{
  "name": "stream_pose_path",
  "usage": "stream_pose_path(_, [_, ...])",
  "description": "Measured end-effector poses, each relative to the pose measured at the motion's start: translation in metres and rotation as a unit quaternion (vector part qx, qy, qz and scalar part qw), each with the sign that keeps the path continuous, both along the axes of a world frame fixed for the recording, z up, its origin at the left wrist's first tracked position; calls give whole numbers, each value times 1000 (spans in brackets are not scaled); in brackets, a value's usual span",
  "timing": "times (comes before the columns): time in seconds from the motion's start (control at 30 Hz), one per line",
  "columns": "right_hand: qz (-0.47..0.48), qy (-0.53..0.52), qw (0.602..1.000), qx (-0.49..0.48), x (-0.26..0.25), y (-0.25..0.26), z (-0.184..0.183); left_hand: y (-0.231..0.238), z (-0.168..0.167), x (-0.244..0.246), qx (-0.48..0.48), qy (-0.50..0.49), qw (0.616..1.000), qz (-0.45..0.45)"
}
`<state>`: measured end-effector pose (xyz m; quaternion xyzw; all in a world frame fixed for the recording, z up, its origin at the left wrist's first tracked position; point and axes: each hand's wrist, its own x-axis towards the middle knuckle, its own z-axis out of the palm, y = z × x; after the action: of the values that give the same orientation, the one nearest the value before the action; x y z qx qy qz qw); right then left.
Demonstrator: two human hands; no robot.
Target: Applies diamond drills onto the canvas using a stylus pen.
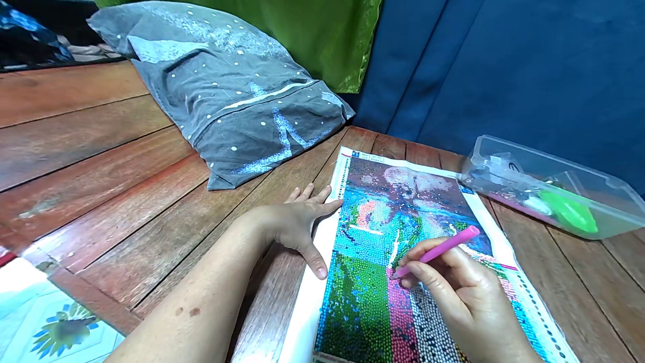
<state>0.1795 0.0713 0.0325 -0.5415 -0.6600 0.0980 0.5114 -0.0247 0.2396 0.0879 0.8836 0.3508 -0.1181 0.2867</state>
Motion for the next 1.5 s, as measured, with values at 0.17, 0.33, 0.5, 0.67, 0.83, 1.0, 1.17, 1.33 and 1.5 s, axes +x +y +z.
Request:
stream_pose_path(0.17, [6, -30, 1000, 4, 3, 0, -1, -2, -2, 0, 30, -14, 999, -2])
stream_pose_path(0.33, [11, 40, 999, -8, 5, -1, 6, -1, -4, -1, 27, -29, 999, -2])
stream_pose_path(0.5, [12, 45, 999, -8, 5, -1, 5, 0, -4, -1, 17, -22, 1000, -5])
stream_pose_path(0.67, [12, 41, 999, -15, 4, -1, 3, 1, -2, -1, 1, -7, 1000, -2])
stream_pose_path(0.83, [14, 31, 999, -16, 4, -1, 2, -3, -4, -1, 31, -24, 999, 0])
stream_pose_path(1.0, [15, -16, 1000, 1, 4, -1, -1, -3, -2, 0, 29, -18, 999, 1])
stream_pose_path(1.17, [14, -13, 1000, 3, 4, -1, -1, 1, 0, 1, -11, 3, 1000, 2])
stream_pose_path(1.33, [11, 46, 999, -15, 6, -2, 7, 0, -4, 0, 18, -22, 1000, -2])
stream_pose_path(1.5, [10, 46, 999, -7, 9, -2, 5, -1, -4, -1, 22, -27, 999, -1])
